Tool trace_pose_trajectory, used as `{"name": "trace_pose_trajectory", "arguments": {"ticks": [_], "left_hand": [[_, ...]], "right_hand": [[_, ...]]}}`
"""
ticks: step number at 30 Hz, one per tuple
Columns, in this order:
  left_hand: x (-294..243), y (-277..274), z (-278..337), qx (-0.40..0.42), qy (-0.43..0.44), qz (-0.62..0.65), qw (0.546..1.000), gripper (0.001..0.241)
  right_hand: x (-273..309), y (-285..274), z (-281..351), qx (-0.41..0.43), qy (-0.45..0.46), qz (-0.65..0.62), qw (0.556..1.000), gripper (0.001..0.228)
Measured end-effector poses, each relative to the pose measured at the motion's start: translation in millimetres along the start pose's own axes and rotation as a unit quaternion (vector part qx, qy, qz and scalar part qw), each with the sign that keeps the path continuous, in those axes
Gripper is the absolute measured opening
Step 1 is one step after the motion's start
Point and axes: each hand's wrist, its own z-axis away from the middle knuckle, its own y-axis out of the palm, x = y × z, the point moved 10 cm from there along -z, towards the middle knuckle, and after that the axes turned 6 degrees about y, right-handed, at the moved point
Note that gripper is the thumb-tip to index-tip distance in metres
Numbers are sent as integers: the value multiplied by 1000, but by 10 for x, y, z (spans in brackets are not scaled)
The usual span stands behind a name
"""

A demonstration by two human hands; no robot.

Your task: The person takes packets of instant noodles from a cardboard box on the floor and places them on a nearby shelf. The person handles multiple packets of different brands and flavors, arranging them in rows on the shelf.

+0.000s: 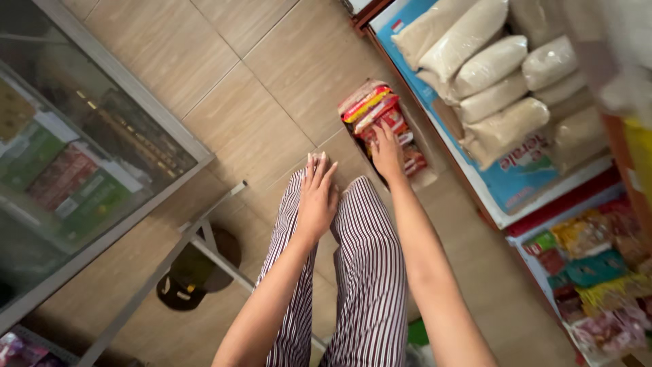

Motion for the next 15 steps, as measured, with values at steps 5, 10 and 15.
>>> {"name": "trace_pose_trajectory", "arguments": {"ticks": [5,10,15], "left_hand": [[323,323,-496,30,27,14,999,60],[499,828,-1197,4,92,-44,995,57],[760,1366,-1623,28,72,-93,993,52]], "right_hand": [[377,-142,-178,-1,117,216,969,51],[411,-560,135,-157,133,78,975,39],[13,-801,509,-248,132,-82,956,40]]}}
